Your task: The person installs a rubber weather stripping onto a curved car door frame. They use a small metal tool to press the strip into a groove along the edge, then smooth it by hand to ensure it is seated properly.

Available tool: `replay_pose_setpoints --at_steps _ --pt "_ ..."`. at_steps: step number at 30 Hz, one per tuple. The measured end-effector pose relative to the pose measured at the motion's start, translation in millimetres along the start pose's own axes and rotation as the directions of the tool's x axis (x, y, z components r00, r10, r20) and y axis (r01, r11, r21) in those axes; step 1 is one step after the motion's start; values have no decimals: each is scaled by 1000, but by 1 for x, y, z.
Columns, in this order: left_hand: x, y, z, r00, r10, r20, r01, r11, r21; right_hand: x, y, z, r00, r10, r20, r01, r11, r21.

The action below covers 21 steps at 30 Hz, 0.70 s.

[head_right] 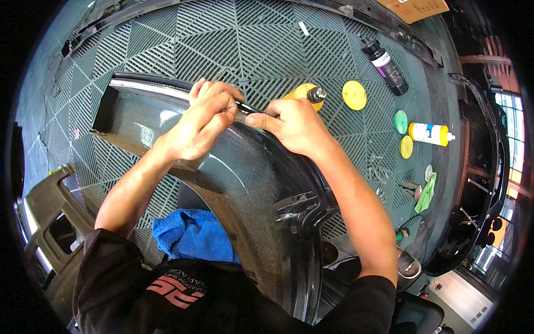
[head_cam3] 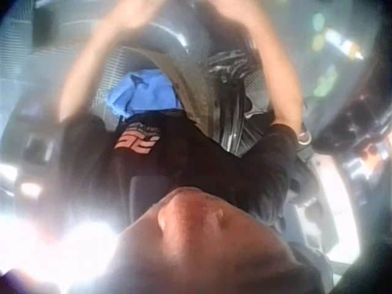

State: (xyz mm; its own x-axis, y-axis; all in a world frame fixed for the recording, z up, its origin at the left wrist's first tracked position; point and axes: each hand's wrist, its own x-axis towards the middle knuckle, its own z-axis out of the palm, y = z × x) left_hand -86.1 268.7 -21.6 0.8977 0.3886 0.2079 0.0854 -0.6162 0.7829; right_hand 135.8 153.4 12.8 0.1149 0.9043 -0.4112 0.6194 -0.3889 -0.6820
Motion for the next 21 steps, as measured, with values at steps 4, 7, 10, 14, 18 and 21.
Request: replay_pose_setpoints --at_steps 4,7,10,14,18,21 --pt "1 3 -3 999 -30 -11 29 999 -44 -3 13 -20 981 -109 162 41 927 373" --pt "4 7 -2 999 -44 3 44 996 -74 4 19 -21 942 -179 283 52 913 405" --pt "6 5 1 998 -54 7 55 996 -66 12 19 -17 936 -129 326 11 941 339" --pt "4 0 5 999 -31 -11 30 996 -79 6 12 -7 980 -129 149 111 986 123" --pt "4 -4 3 999 -34 7 35 997 -67 5 9 6 981 -192 -16 192 981 1" --pt "6 -2 4 999 -38 -2 38 998 -52 5 5 3 989 -145 -21 142 986 -91"
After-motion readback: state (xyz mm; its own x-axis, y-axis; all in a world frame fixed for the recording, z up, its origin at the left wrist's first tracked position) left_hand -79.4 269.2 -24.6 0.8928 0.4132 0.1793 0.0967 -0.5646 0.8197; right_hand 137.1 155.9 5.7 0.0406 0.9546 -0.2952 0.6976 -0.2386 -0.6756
